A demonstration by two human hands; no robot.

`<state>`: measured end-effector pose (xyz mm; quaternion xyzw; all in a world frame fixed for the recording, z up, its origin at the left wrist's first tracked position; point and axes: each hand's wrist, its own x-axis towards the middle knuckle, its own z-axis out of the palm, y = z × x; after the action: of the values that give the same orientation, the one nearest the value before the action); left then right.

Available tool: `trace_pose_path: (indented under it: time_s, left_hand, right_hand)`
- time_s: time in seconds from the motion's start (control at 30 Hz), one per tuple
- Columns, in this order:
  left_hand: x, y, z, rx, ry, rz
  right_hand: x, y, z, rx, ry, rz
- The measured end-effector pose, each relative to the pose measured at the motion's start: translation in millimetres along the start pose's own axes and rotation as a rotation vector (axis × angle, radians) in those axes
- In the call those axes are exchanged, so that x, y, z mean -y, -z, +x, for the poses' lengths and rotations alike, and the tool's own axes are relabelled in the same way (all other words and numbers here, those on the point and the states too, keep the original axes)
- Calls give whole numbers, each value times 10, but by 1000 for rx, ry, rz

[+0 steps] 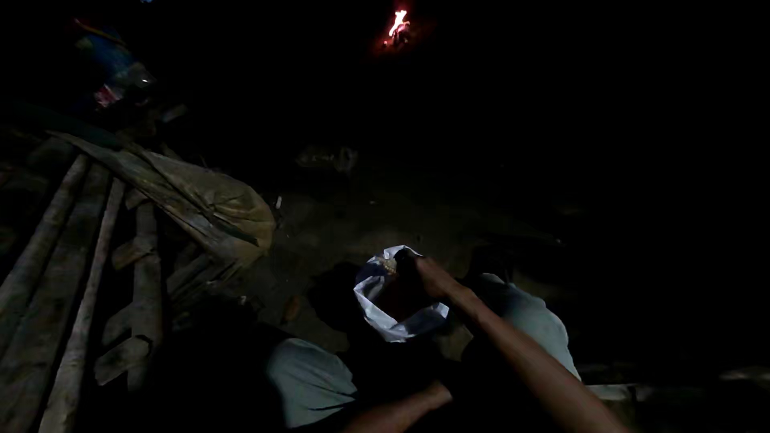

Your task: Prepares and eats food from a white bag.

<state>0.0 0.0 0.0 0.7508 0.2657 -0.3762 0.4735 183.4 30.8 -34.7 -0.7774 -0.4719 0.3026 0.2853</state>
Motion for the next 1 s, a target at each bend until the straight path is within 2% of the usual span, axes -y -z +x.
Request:
trace_pose_path:
  time_s: [0.07, 0.1, 0.13, 0.2, 0.23, 0.3, 0.37, 0.43, 0.5, 0.6, 0.83, 1.0]
  left_hand:
    - [139, 76, 496, 151, -5, 383]
    - [196, 159, 659, 212, -115, 507]
    - [263, 275, 793, 257, -264, 553]
    - [320, 633, 803, 297, -554, 397]
    - [313, 838, 708, 241, -633, 254]
    - [258, 1234, 517, -78, -722, 57]
    - [263, 1538, 537, -418, -727, -19]
    - [335, 1704, 667, -606, -711, -51]
    - [397, 1770, 770, -576, -711, -134]
    - [518, 1723, 939, -464, -775, -315]
    - [568, 1590, 1035, -392, -867, -649]
    - [631, 1578, 1018, -366, -838, -770]
  right_hand:
    - [26, 34, -18, -10, -45, 18]
    - [9, 45, -23, -15, -52, 16]
    - [-33, 57, -20, -24, -51, 7]
    - [-115, 113, -39, -36, -42, 2]
    - [-150, 153, -55, -31, -38, 6]
    - [-194, 243, -76, -20, -6, 40]
    - [-197, 325, -64, 4, 42, 70]
    - [-155, 400, -49, 55, 43, 41]
    - [-143, 471, -3, 84, 76, 40]
    - [-224, 517, 113, 100, 153, 202]
    - [-342, 527, 223, 95, 30, 686]
    - [-348, 415, 248, 59, 95, 756]
